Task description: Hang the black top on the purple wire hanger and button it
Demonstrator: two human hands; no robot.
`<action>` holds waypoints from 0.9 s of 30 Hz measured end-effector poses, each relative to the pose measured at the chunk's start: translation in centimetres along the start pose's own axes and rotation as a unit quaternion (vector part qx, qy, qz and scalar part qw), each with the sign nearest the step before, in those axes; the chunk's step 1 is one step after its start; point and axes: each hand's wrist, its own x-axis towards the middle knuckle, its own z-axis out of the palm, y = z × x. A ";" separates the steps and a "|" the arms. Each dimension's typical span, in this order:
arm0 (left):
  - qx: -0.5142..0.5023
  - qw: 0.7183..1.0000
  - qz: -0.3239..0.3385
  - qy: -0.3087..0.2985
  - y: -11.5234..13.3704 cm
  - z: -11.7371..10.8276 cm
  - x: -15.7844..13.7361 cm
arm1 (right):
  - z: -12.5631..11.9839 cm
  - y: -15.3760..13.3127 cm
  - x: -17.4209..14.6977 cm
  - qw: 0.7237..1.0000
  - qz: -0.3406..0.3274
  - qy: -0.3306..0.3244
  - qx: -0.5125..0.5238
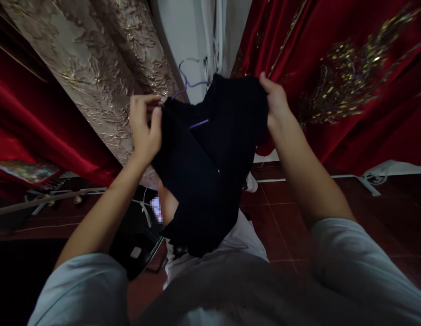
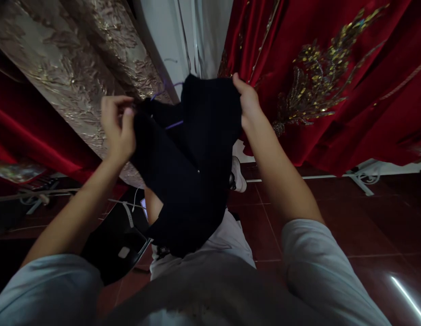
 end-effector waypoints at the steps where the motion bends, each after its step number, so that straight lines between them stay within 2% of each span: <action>1: 0.049 0.998 0.044 -0.012 0.6 0.3 -0.7 | 0.1 -0.7 0.4 1.000 -0.005 0.005 0.015; 2: 0.092 0.991 0.081 -0.048 1.1 0.7 -1.4 | 0.0 -1.1 0.6 1.000 -0.014 0.008 0.024; 3: 0.127 0.979 0.109 -0.118 1.7 1.3 -2.1 | -0.3 -1.3 0.4 0.999 -0.023 0.016 0.029; 5: 0.171 0.948 0.127 -0.235 2.6 2.8 -3.6 | -1.2 -0.8 -0.5 0.997 -0.033 0.054 0.045; 7: 0.196 0.929 0.087 -0.303 3.2 4.8 -5.0 | -2.3 0.5 -2.0 0.991 -0.047 0.102 0.076; 9: 0.216 0.918 0.013 -0.331 3.6 6.7 -6.2 | -3.3 2.2 -3.4 0.984 -0.059 0.129 0.110; 11: 0.217 0.920 -0.059 -0.323 4.1 8.1 -7.2 | -4.0 3.5 -4.2 0.979 -0.066 0.141 0.132; 14: 0.155 0.938 -0.125 -0.285 4.6 9.3 -7.9 | -4.4 4.7 -4.0 0.976 -0.079 0.157 0.131; 19: 0.090 0.957 -0.225 -0.158 4.6 11.8 -6.5 | -5.3 6.2 -2.6 0.974 -0.118 0.173 0.081; 24: 0.073 0.950 -0.295 -0.074 3.1 14.6 -5.5 | -8.1 7.4 -1.7 0.973 -0.143 0.172 -0.058; 27: 0.002 0.956 -0.292 -0.020 2.7 15.0 -6.7 | -9.9 7.5 -1.5 0.940 -0.217 0.209 -0.162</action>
